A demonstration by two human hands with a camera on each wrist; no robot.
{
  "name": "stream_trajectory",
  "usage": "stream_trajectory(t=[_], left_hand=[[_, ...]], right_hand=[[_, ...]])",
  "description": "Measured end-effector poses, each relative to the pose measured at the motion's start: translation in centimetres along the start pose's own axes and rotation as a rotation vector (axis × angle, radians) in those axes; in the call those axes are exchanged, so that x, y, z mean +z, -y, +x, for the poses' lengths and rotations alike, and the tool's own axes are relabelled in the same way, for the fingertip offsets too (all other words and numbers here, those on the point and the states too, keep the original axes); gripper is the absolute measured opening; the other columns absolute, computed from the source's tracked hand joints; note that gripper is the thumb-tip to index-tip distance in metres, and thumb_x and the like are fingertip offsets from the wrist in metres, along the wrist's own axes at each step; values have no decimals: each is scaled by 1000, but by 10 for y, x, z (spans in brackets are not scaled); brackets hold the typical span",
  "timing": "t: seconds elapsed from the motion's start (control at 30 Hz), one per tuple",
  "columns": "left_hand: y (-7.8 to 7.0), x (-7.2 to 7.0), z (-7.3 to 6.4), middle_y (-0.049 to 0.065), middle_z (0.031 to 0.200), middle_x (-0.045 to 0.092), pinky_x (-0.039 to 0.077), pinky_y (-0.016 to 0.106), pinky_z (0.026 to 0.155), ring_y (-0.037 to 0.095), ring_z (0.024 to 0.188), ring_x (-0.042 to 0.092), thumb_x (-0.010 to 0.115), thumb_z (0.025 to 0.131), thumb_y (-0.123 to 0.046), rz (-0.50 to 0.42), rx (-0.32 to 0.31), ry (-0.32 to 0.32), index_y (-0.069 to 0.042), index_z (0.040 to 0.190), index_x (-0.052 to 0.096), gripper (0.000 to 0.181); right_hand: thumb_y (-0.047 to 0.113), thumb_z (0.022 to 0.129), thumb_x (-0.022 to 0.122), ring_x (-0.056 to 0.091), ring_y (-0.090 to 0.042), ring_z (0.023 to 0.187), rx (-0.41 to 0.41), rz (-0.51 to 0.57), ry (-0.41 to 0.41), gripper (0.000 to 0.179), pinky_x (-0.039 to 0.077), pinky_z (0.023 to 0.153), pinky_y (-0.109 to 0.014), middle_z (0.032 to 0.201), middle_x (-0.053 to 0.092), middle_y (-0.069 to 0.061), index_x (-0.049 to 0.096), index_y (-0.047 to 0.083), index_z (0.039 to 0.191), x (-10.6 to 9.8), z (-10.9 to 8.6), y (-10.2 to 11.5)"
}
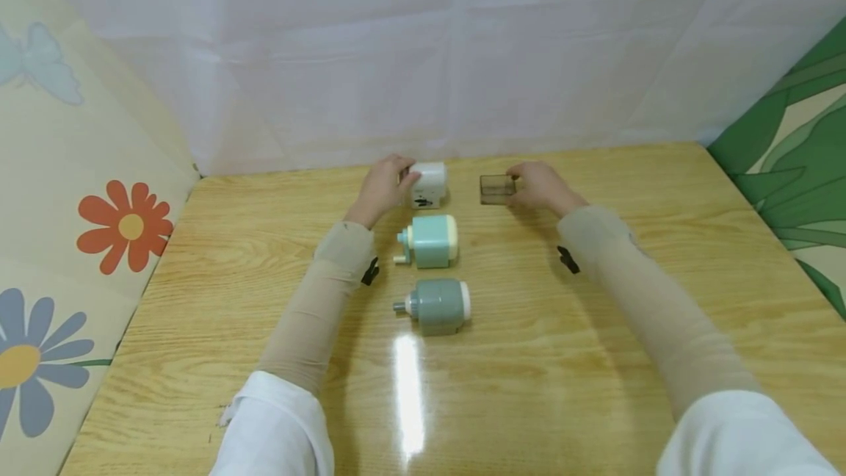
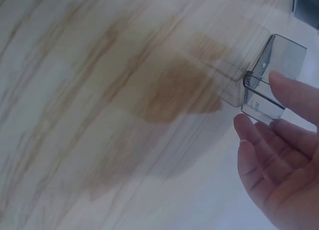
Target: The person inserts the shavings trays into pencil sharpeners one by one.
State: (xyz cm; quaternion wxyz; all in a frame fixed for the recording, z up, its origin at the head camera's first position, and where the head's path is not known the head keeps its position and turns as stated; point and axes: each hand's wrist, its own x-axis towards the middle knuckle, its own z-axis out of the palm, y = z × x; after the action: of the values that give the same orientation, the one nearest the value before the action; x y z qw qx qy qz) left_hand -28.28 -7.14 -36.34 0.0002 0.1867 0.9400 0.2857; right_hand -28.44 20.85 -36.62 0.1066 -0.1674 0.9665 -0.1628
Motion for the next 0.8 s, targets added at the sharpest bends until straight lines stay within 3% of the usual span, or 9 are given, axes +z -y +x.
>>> stream_trajectory(t=[0.8], left_hand=[[0,0,0,10,105,57,47,30,78,19,88,52,50,94,-26,3,7,-5,-2,125,52,39]], right_hand=[[10,80,69,42,-42,116,7,-1,9,57,36,97,-51,126,47,-27,44,-9,128,3,5,13]])
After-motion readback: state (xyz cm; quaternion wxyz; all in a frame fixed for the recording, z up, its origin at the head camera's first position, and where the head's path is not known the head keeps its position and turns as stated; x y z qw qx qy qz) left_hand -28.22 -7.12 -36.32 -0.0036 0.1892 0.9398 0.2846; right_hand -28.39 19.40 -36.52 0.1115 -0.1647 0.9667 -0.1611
